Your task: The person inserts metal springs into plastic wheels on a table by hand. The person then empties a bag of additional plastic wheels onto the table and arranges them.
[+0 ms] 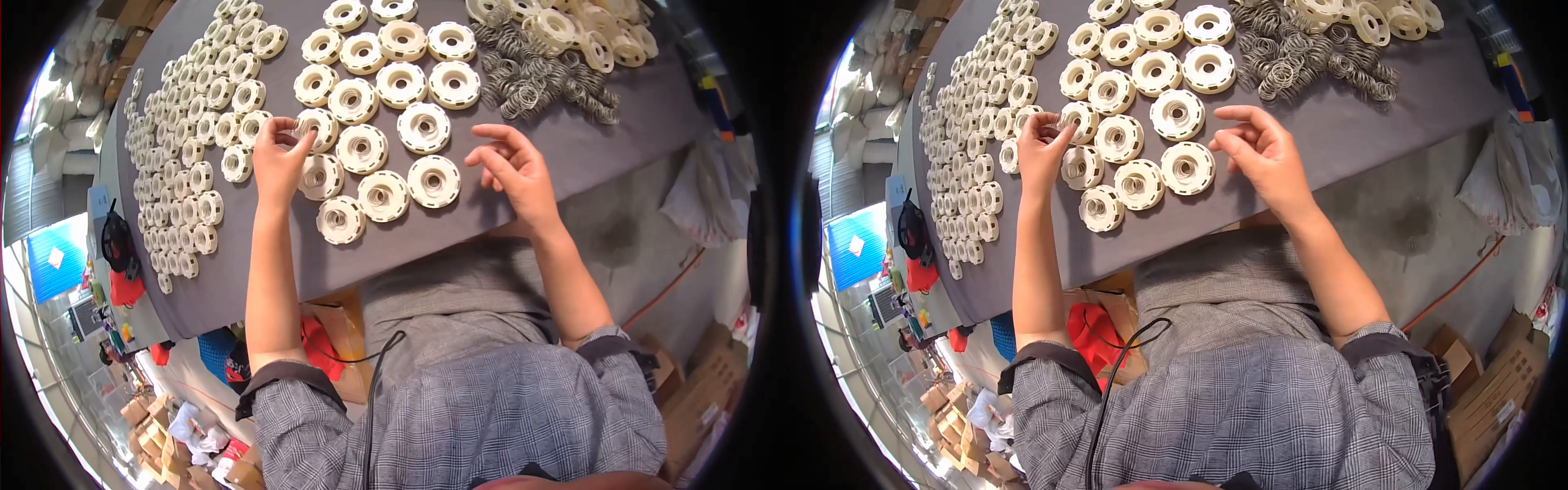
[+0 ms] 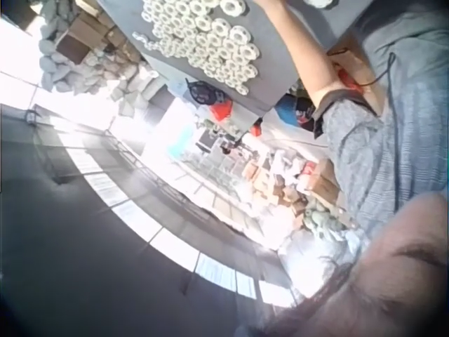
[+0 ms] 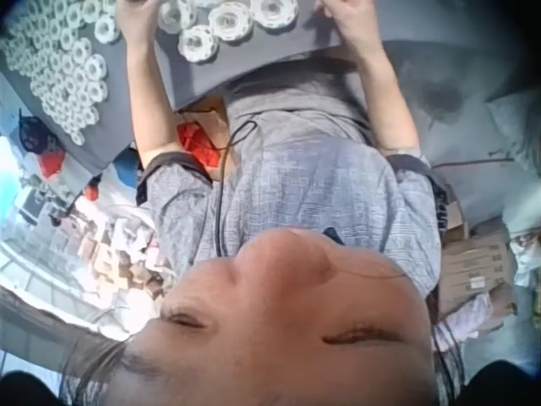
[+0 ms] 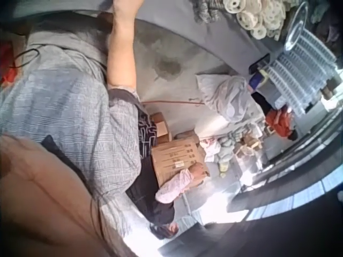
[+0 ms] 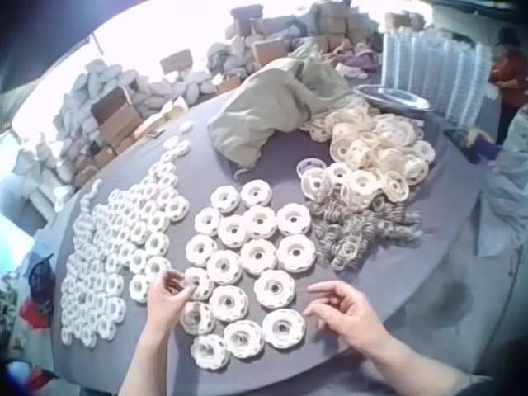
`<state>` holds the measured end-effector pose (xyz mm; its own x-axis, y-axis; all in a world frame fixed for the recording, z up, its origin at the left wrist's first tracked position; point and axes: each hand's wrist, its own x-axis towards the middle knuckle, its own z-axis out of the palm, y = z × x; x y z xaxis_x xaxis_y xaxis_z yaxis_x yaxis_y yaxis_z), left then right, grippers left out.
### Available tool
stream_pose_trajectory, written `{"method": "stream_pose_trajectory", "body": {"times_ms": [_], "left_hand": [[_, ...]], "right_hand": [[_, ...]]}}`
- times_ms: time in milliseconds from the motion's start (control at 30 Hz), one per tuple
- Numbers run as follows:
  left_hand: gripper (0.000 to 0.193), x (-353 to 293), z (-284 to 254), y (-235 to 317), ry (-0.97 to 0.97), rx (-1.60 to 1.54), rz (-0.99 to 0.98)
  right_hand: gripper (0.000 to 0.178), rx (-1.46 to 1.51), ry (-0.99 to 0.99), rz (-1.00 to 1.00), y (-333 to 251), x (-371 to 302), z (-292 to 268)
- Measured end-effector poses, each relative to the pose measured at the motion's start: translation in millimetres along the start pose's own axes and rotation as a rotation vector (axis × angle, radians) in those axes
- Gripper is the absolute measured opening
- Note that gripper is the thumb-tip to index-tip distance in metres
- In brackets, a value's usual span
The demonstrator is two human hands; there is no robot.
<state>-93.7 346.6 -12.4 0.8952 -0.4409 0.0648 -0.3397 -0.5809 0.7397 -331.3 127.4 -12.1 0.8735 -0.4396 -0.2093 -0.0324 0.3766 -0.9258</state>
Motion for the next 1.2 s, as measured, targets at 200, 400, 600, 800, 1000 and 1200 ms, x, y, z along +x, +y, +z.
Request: {"method": "stream_pose_trajectory", "body": {"times_ms": [200,400,600,800,1000,1200], "left_hand": [[0.024,0.5,2.4,-7.7,-0.012,0.137,0.111],[0.016,-5.9,0.3,-3.5,0.103,0.23,0.253],[0.009,-25.8,32.4,50.9,0.037,-0.014,0.37],[0.01,-37.5,74.6,103.5,-0.141,-0.051,0.605],[0.022,-30.6,121.0,136.1,-0.193,0.081,0.767],[0.037,-41.8,130.7,164.0,-0.429,-0.401,0.52]], "right_hand": [[0.027,-0.073,0.105,-0.049,-4.7,4.5,-17.2],[0.018,-0.195,0.315,-0.3,-5.2,16.4,-37.2],[0.024,-1.194,0.576,-0.656,-3.1,35.7,-41.2],[0.021,-0.895,0.531,-0.575,1.9,35.0,-53.0],[0.019,-0.337,0.459,-0.499,1.4,23.2,-56.9],[0.022,0.167,0.238,-0.205,-4.2,7.1,-59.3]]}}
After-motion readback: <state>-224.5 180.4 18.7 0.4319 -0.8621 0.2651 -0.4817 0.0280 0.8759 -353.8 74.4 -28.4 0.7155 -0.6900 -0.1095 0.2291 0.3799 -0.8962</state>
